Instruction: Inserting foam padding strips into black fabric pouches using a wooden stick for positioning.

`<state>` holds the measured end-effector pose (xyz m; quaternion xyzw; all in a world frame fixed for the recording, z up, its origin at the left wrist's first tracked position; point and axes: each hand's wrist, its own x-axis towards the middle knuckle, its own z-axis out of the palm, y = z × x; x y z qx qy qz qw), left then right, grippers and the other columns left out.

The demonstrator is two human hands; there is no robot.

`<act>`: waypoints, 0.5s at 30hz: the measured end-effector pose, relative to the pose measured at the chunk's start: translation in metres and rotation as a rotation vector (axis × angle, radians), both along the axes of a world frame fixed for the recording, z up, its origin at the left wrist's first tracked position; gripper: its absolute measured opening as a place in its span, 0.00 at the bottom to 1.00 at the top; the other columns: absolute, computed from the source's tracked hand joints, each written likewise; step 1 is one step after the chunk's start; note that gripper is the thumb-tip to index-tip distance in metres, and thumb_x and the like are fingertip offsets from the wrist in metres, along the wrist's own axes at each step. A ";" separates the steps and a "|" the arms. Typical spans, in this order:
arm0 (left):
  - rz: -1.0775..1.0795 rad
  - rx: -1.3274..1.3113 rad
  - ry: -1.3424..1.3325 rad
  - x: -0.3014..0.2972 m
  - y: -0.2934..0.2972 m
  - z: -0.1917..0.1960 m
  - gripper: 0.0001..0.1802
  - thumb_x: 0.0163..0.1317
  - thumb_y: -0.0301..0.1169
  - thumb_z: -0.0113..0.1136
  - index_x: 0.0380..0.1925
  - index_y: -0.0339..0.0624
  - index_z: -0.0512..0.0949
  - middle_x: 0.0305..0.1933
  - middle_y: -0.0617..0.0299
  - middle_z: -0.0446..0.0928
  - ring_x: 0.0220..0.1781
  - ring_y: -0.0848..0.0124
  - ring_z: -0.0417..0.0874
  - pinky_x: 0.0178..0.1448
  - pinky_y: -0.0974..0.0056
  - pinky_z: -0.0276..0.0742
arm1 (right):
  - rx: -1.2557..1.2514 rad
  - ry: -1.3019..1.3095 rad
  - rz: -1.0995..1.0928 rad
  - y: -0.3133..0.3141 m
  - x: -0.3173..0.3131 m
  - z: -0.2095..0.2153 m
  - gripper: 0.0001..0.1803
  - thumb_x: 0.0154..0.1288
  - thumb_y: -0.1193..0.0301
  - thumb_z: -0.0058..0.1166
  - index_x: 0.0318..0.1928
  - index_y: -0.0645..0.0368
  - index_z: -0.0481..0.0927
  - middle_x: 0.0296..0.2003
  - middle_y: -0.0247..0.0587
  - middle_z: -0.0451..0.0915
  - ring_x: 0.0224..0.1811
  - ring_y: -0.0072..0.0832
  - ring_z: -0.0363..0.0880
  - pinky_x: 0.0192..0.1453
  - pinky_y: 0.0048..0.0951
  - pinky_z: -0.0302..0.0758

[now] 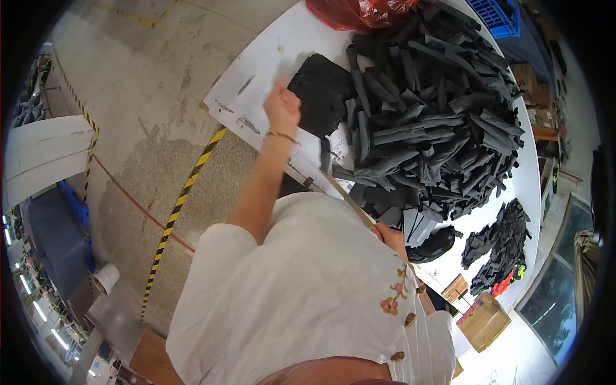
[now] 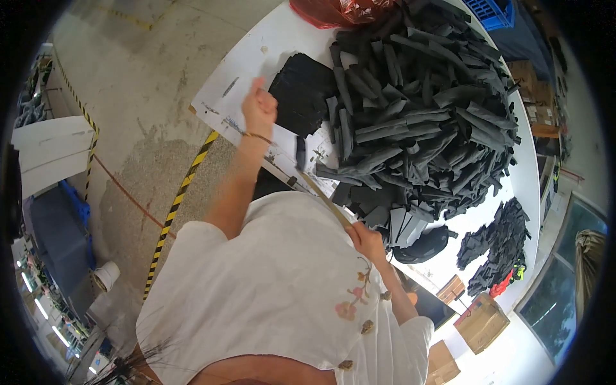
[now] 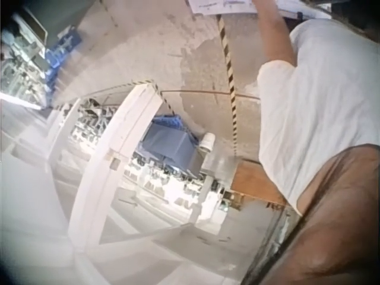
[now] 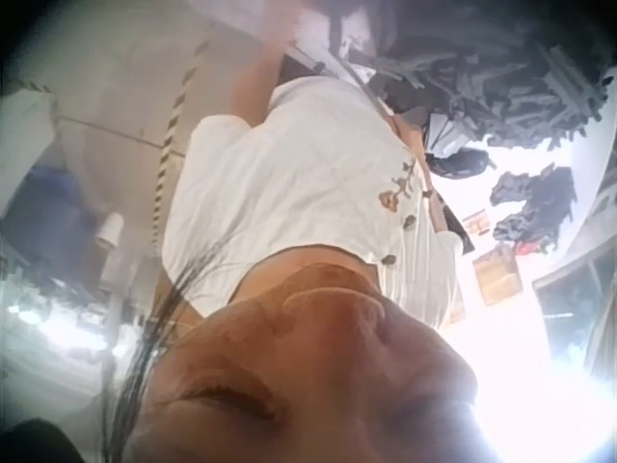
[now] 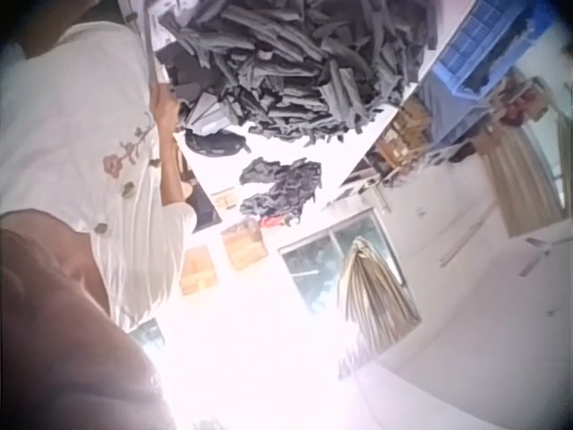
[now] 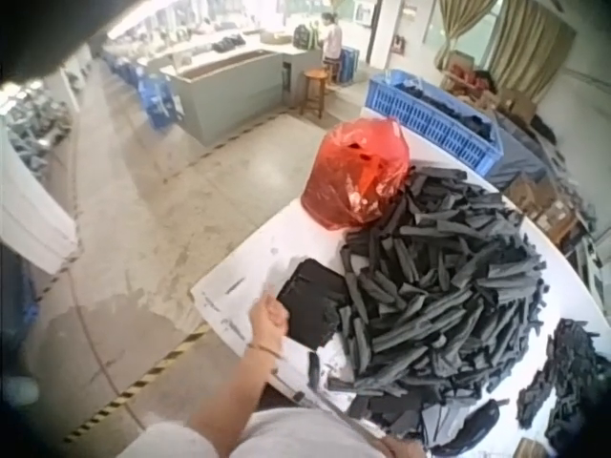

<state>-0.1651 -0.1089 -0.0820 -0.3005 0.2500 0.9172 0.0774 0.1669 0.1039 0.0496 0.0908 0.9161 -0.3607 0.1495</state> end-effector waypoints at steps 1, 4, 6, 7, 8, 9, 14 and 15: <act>-0.017 0.006 0.099 -0.010 -0.005 0.008 0.18 0.67 0.41 0.52 0.34 0.34 0.76 0.11 0.71 0.59 0.08 0.81 0.53 0.11 0.73 0.48 | -0.004 0.003 -0.012 0.004 -0.002 0.002 0.05 0.65 0.72 0.53 0.34 0.61 0.75 0.21 0.54 0.75 0.24 0.49 0.77 0.25 0.37 0.71; -0.269 -0.177 0.136 0.002 0.005 0.019 0.27 0.67 0.52 0.49 0.42 0.35 0.74 0.16 0.70 0.65 0.13 0.81 0.61 0.13 0.74 0.56 | -0.109 -0.131 -0.279 0.008 -0.032 0.029 0.06 0.65 0.74 0.51 0.33 0.64 0.78 0.16 0.44 0.72 0.16 0.24 0.70 0.22 0.27 0.66; -0.405 -0.466 -0.017 0.026 0.035 0.027 0.37 0.62 0.63 0.47 0.51 0.38 0.72 0.28 0.63 0.73 0.27 0.75 0.75 0.24 0.70 0.72 | -0.114 -0.086 -0.299 0.014 -0.038 0.020 0.06 0.65 0.74 0.51 0.34 0.64 0.78 0.16 0.43 0.71 0.16 0.22 0.68 0.21 0.27 0.65; -0.416 -0.463 -0.013 0.043 0.046 0.034 0.37 0.62 0.63 0.47 0.51 0.38 0.72 0.28 0.63 0.73 0.27 0.75 0.75 0.24 0.70 0.72 | -0.124 -0.048 -0.310 0.016 -0.039 0.018 0.06 0.66 0.74 0.51 0.34 0.64 0.78 0.15 0.42 0.70 0.15 0.20 0.66 0.21 0.26 0.65; -0.659 -0.280 -0.037 0.064 0.054 0.042 0.40 0.60 0.64 0.49 0.56 0.39 0.68 0.33 0.58 0.74 0.32 0.66 0.78 0.34 0.60 0.75 | -0.103 -0.074 -0.311 0.017 -0.041 0.018 0.07 0.66 0.73 0.51 0.35 0.65 0.77 0.15 0.44 0.69 0.16 0.20 0.67 0.22 0.26 0.65; -0.887 -0.087 -0.066 0.076 0.061 0.046 0.45 0.58 0.65 0.51 0.62 0.40 0.63 0.39 0.53 0.76 0.38 0.58 0.81 0.43 0.51 0.79 | -0.103 -0.074 -0.311 0.017 -0.044 0.015 0.07 0.66 0.73 0.51 0.35 0.65 0.77 0.15 0.44 0.69 0.16 0.20 0.67 0.22 0.26 0.65; -0.877 0.281 0.064 0.034 0.082 0.028 0.14 0.59 0.39 0.64 0.38 0.42 0.76 0.13 0.73 0.63 0.13 0.78 0.64 0.18 0.73 0.60 | -0.367 -0.266 -0.371 0.010 -0.044 0.020 0.11 0.68 0.70 0.50 0.31 0.65 0.76 0.14 0.34 0.70 0.16 0.16 0.65 0.21 0.22 0.61; -0.744 0.271 0.057 0.027 0.079 0.025 0.12 0.61 0.37 0.62 0.38 0.42 0.75 0.13 0.74 0.60 0.13 0.80 0.60 0.17 0.73 0.56 | -0.369 -0.265 -0.365 0.014 -0.043 0.030 0.11 0.68 0.70 0.50 0.31 0.65 0.76 0.14 0.34 0.70 0.16 0.16 0.65 0.21 0.22 0.61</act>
